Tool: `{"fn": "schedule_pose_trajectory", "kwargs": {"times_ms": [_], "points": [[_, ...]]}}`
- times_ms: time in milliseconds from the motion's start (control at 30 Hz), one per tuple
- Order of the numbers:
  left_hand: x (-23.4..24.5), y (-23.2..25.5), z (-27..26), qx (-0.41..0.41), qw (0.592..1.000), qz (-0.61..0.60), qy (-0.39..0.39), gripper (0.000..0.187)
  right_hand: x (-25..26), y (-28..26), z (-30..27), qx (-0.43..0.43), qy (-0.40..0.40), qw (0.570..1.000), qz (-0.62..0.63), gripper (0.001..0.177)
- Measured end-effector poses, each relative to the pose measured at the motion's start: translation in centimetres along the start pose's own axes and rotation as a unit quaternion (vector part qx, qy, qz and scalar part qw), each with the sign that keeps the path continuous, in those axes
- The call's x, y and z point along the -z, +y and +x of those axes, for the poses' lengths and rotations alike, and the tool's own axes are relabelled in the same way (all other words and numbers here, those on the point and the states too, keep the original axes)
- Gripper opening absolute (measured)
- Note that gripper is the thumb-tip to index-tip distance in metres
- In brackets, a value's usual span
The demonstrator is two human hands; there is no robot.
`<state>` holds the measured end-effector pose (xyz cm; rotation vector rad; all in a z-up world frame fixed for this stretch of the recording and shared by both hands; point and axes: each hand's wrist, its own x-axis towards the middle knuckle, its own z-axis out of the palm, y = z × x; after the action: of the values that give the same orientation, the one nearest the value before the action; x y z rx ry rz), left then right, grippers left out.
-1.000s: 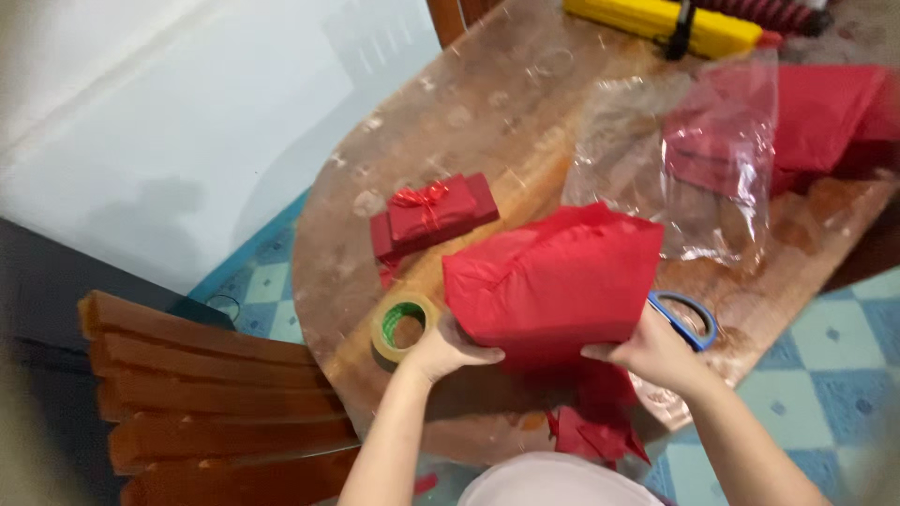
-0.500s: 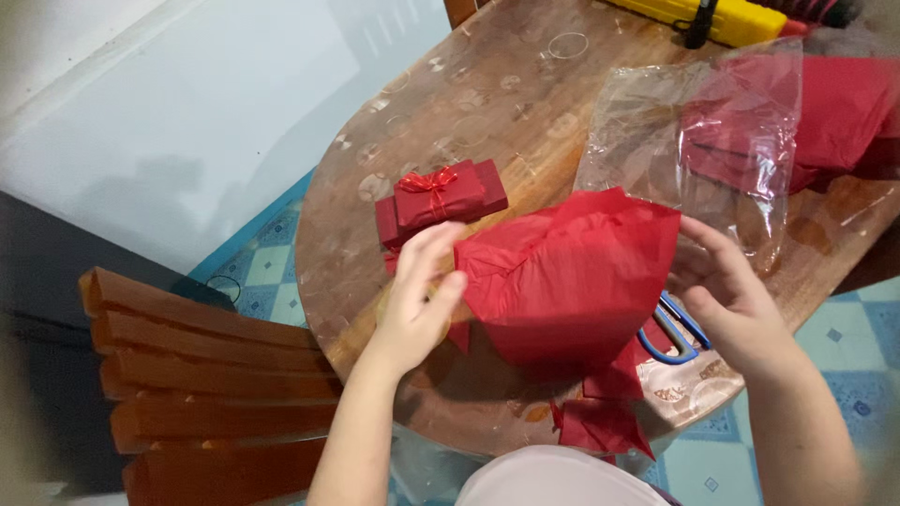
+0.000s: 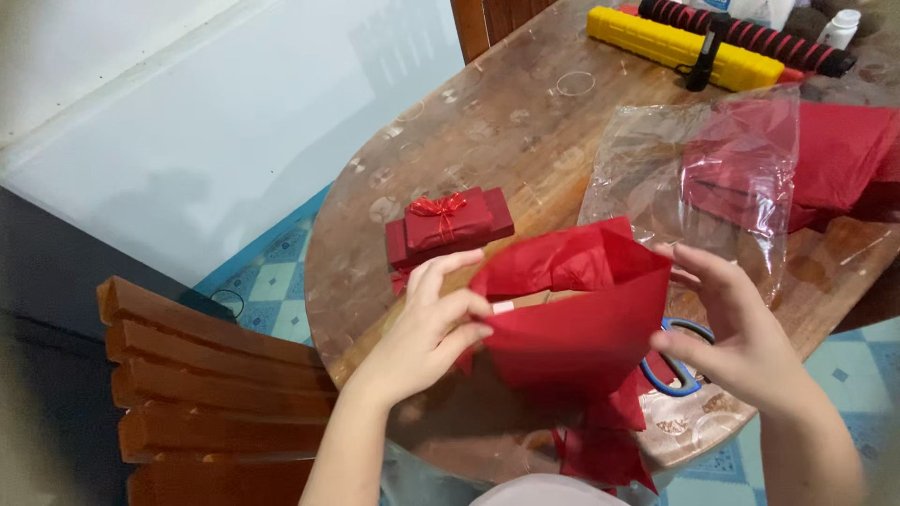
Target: The person wraps a small rectangular box in red paper on a wooden table. They fold the paper around the box, secure it with clear tape, and trim excess paper with scissors. A previously wrapped gift with a red ribbon is visible nearby.
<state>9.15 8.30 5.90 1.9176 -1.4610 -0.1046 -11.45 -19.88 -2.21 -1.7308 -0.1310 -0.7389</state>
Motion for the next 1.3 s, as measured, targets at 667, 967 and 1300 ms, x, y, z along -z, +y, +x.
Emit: {"fn": "schedule_pose_trajectory", "kwargs": {"times_ms": [667,967,1300], "points": [[-0.8,4.7,-4.9,-0.064,0.990,0.114,0.043,0.029,2.4,-3.2,4.7,0.164,-0.244,0.870,-0.397,0.029],[-1.8,3.3,-4.8,-0.026,0.998,0.031,0.055,0.019,4.1,-2.4,1.3,0.266,-0.227,0.889,-0.296,0.027],[-3.8,-0.1,-5.1,0.008,0.989,-0.135,0.056,0.013,1.1,4.2,2.2,-0.207,0.105,0.956,0.176,0.064]]}}
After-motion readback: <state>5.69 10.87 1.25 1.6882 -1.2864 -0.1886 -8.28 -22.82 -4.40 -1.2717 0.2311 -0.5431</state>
